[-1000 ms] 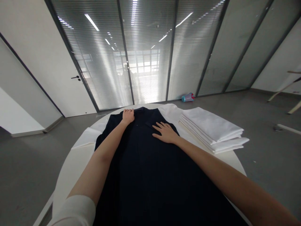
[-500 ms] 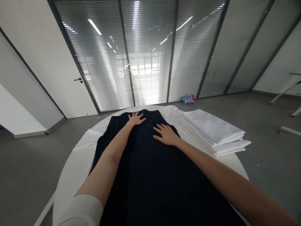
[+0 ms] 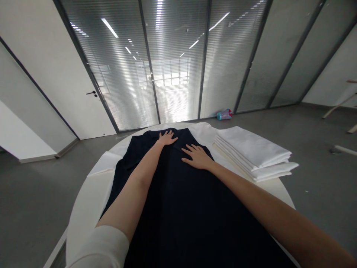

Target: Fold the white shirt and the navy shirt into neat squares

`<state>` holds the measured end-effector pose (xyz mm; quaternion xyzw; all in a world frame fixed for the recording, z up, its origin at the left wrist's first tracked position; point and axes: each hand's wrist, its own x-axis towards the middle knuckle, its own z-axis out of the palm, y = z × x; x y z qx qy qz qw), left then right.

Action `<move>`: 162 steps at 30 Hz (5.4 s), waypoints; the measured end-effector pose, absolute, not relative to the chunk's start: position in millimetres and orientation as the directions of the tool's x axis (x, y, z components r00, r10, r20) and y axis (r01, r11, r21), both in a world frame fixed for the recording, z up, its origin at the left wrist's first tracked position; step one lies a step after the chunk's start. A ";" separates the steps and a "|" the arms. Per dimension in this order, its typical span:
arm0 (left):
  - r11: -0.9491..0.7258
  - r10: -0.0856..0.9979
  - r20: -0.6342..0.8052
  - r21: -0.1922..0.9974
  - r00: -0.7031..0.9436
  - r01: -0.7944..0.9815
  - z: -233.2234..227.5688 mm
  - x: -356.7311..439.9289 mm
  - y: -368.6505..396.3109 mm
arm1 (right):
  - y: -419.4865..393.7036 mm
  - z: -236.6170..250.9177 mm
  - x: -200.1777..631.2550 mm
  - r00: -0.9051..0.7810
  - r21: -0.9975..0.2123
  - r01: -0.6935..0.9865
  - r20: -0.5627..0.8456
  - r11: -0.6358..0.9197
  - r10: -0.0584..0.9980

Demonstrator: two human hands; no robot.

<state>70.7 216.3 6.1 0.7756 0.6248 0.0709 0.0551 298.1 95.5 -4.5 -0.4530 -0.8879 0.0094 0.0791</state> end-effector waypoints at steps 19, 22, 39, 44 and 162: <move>0.071 0.959 0.266 0.093 -0.094 0.993 16.2 43.5 190.4 | 96.4 -5.6 298.4 -0.575 -0.119 0.800 0.127 0.588 0.808; 0.005 0.964 0.264 0.032 -0.013 0.999 20.0 54.4 180.0 | 96.3 -5.6 297.9 -0.571 -0.118 0.804 0.124 0.583 0.812; -0.324 0.904 0.294 -0.007 0.312 0.946 46.1 75.4 134.9 | 104.4 27.4 304.4 -0.470 -0.306 0.798 0.224 0.520 0.854; -0.785 0.595 0.228 -0.043 0.771 0.618 69.0 137.2 66.8 | 129.8 76.8 318.5 -0.237 -0.207 0.947 0.066 0.246 0.969; -0.963 0.054 0.205 0.269 0.977 -0.003 46.3 88.3 -163.2 | 154.3 59.9 161.6 -0.665 -0.298 0.711 0.011 0.637 0.747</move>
